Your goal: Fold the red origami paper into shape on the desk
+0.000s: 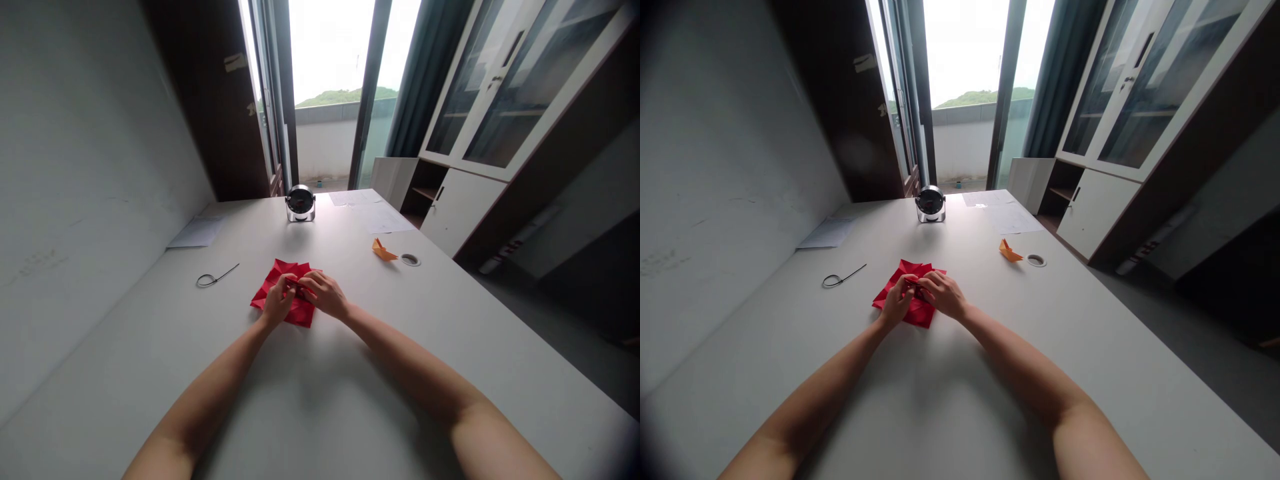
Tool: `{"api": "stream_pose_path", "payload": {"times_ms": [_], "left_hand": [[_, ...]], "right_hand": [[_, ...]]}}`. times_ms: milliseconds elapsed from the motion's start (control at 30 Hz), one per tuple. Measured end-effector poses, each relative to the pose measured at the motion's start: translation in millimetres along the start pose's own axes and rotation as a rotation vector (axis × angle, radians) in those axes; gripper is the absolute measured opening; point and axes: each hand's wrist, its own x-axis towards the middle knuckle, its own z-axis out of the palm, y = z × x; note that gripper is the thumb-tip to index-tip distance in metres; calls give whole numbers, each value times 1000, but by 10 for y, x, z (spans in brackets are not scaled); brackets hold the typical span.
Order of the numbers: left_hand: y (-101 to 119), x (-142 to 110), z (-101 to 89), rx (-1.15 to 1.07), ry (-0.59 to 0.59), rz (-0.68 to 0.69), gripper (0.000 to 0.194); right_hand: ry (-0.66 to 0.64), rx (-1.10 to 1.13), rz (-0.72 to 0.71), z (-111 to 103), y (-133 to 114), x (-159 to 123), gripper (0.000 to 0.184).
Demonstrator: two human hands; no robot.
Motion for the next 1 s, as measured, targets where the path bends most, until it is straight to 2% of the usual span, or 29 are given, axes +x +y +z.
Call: {"api": "stream_pose_path", "payload": {"times_ms": [267, 467, 600, 800, 1000], "left_hand": [[7, -6, -24, 19, -8, 21, 23], [10, -17, -1, -3, -45, 31, 25], [-57, 0, 3, -24, -30, 4, 24], [-180, 70, 19, -174, 19, -86, 22], [-233, 96, 49, -280, 2, -96, 20]], "right_hand": [[-24, -5, -27, 46, 40, -12, 18], [-37, -6, 28, 52, 55, -16, 15], [37, 156, 159, 51, 11, 7, 11], [178, 496, 486, 151, 19, 32, 16], [205, 569, 552, 205, 71, 32, 20]]}}
